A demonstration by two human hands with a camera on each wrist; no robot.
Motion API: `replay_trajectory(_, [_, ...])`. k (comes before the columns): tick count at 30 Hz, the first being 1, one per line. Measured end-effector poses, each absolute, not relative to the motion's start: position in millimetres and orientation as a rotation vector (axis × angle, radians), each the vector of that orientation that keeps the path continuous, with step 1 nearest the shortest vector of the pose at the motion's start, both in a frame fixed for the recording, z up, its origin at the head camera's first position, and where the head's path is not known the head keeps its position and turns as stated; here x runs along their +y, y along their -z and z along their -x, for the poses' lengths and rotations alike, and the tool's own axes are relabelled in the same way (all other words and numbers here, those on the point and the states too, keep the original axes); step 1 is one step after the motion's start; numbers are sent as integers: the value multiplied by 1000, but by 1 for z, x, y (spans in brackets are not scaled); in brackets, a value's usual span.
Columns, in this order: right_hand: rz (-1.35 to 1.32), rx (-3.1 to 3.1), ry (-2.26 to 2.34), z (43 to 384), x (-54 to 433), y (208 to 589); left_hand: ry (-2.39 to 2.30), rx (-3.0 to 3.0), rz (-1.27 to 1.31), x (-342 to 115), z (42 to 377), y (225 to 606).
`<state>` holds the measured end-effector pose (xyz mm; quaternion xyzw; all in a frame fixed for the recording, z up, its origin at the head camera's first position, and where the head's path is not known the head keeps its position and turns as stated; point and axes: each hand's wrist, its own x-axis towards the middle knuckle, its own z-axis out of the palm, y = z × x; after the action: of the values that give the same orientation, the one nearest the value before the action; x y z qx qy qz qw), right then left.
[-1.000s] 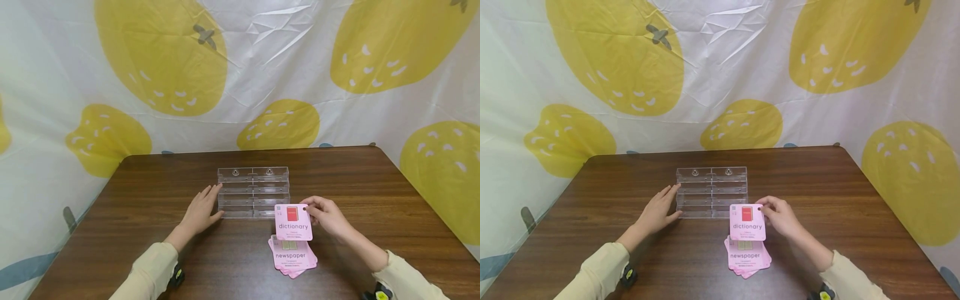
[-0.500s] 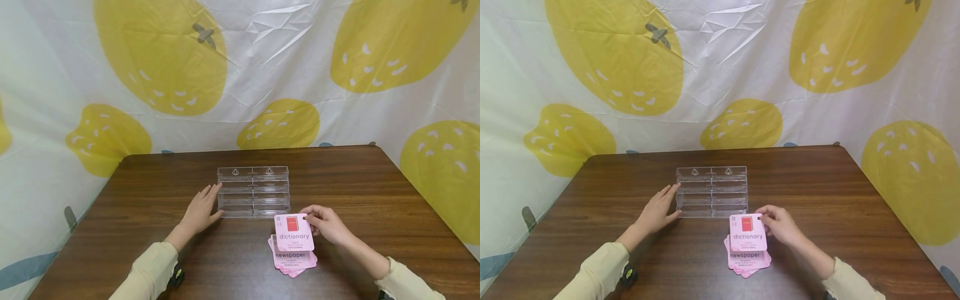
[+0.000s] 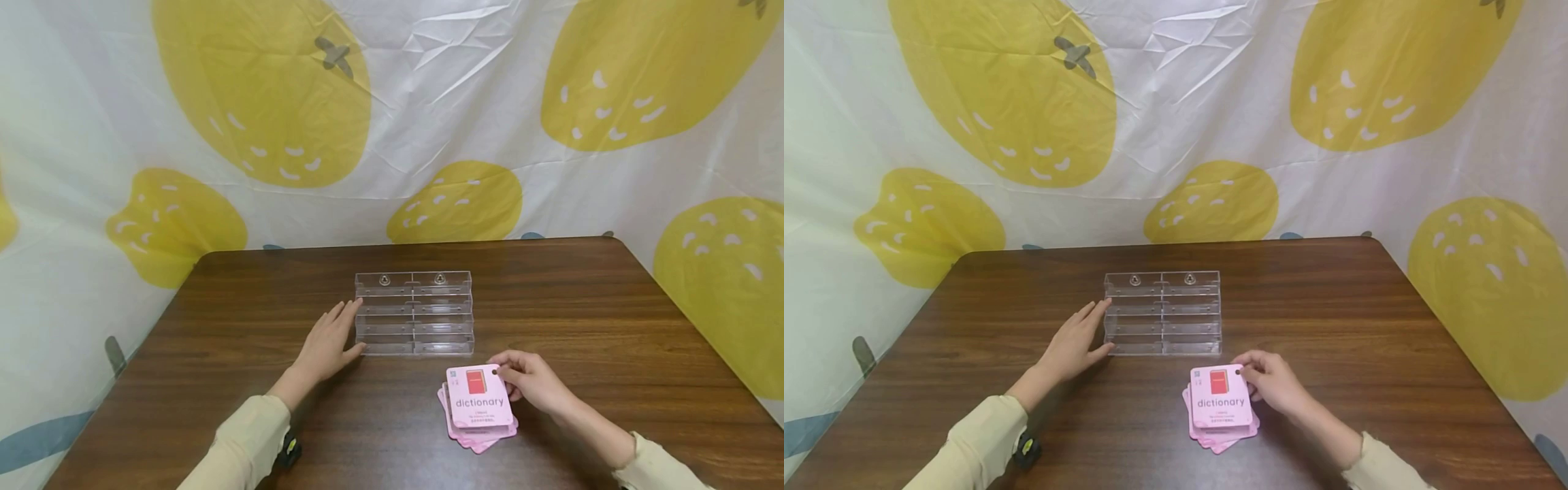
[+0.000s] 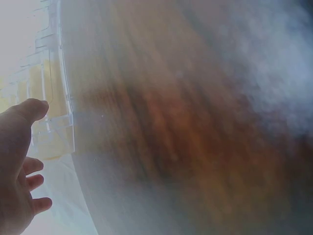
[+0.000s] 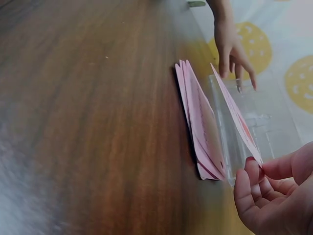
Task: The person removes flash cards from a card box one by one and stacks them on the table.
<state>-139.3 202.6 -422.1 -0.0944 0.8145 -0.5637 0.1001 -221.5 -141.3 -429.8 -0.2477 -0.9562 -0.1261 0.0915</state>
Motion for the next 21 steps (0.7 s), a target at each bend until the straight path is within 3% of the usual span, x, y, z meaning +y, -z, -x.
replay_trajectory(21, [244,2373,1648,134,201,433,368,-2842,731,-142,222,432])
